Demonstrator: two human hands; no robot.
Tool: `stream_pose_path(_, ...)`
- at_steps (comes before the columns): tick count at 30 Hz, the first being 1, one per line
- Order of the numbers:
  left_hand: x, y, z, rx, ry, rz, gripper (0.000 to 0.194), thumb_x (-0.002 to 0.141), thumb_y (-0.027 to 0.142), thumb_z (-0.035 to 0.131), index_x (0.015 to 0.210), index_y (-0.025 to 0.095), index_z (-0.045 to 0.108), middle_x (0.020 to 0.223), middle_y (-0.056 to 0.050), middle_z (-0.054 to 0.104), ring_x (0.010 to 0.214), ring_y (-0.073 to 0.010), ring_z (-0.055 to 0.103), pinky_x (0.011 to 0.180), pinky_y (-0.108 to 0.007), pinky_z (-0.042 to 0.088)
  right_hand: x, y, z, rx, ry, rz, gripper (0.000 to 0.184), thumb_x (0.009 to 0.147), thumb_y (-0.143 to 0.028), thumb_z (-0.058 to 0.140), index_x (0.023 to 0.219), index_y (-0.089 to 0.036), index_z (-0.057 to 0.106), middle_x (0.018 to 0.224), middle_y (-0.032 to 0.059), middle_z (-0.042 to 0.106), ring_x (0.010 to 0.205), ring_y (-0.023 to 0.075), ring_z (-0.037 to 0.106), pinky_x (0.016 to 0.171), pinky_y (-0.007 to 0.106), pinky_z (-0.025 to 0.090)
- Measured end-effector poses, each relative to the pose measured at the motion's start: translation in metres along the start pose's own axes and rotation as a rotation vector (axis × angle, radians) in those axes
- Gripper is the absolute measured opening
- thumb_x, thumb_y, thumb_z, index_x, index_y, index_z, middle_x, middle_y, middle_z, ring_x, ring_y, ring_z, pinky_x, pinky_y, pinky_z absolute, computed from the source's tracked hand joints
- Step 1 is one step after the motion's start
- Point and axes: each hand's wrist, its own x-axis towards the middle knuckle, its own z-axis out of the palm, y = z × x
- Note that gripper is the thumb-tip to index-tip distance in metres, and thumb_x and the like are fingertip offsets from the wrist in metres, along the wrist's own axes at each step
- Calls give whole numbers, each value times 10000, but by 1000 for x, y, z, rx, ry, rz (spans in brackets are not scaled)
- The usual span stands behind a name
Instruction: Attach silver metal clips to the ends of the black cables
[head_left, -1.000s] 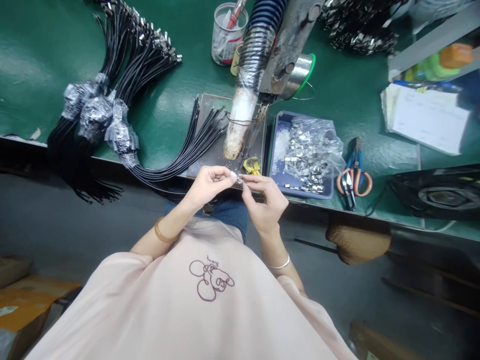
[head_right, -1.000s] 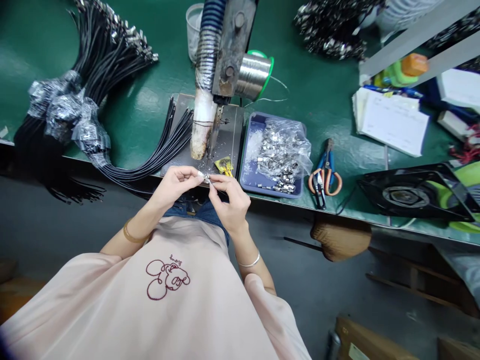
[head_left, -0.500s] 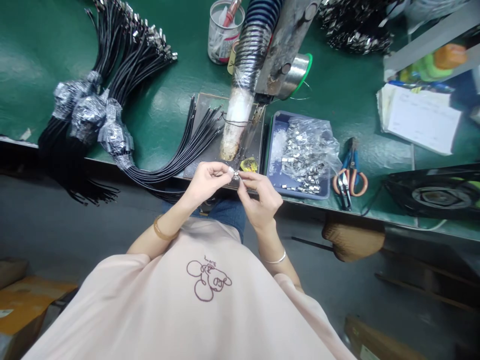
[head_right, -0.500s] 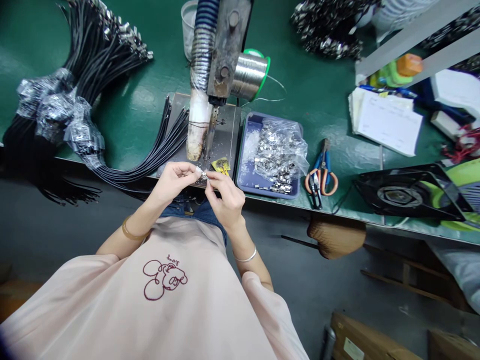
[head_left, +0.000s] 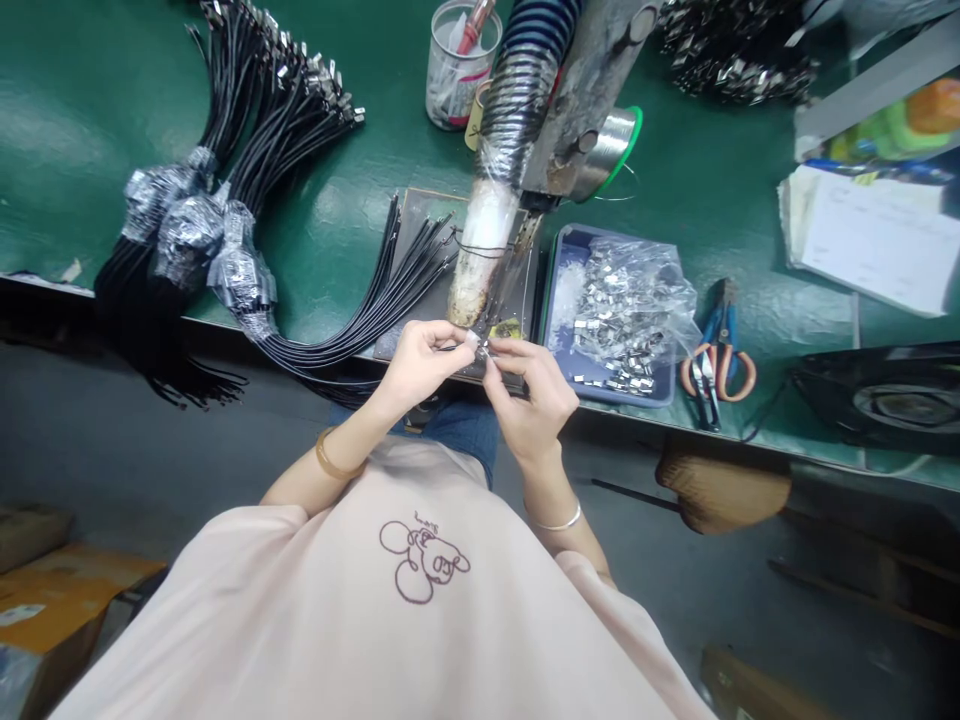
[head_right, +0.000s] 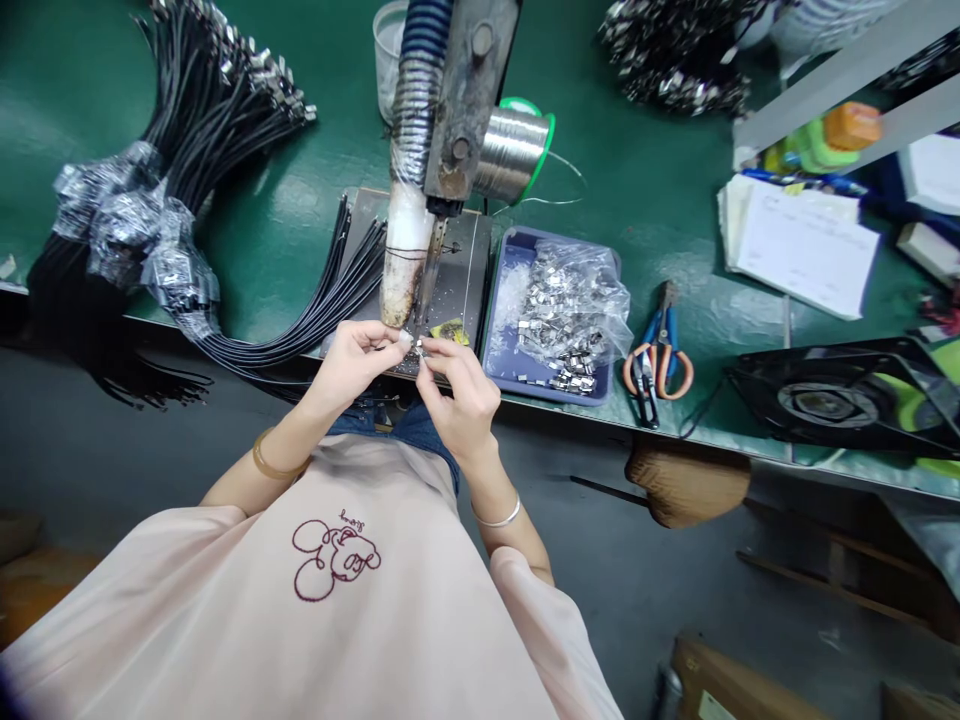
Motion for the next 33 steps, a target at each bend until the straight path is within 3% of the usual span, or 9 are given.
stream_pose_path(6, 1, -1, -1, -21, 7, -15, 203, 605, 321, 811, 618, 146, 710, 571, 7, 672, 542, -92, 536, 568, -224, 456, 2, -3, -1, -37, -5, -7, 150, 872, -89, 661, 832, -226, 616, 937, 52, 785, 843, 171, 768, 744, 299, 635)
stream_pose_path(13, 0, -2, -4, 28, -7, -30, 83, 629, 202, 754, 611, 130, 716, 591, -6, 688, 560, -91, 570, 582, -206, 454, -1, -1, -1, -12, -36, -57, 179, 862, -67, 645, 829, -227, 572, 926, 60, 778, 840, 168, 766, 737, 287, 627)
stream_pose_path(21, -3, 0, -3, 47, -22, -27, 108, 631, 240, 742, 620, 134, 725, 619, -18, 697, 581, -110, 589, 591, -220, 483, -4, 1, -1, 17, -15, -20, 157, 871, -81, 640, 854, -233, 605, 925, 39, 772, 863, 171, 757, 763, 304, 609)
stream_pose_path(27, -2, -1, 0, 94, 27, -8, 118, 629, 236, 699, 617, 121, 721, 521, 16, 597, 502, -71, 469, 497, -192, 385, -4, 1, 2, 14, 4, -28, 167, 871, -64, 647, 883, -231, 634, 924, 40, 768, 852, 164, 751, 763, 284, 603)
stream_pose_path(33, -4, 3, 4, 62, 71, -19, 124, 600, 246, 707, 628, 126, 718, 539, 24, 606, 520, -72, 489, 534, -195, 456, -1, 1, 3, -8, 15, -28, 146, 877, -81, 660, 874, -226, 639, 918, 43, 767, 835, 162, 753, 746, 280, 608)
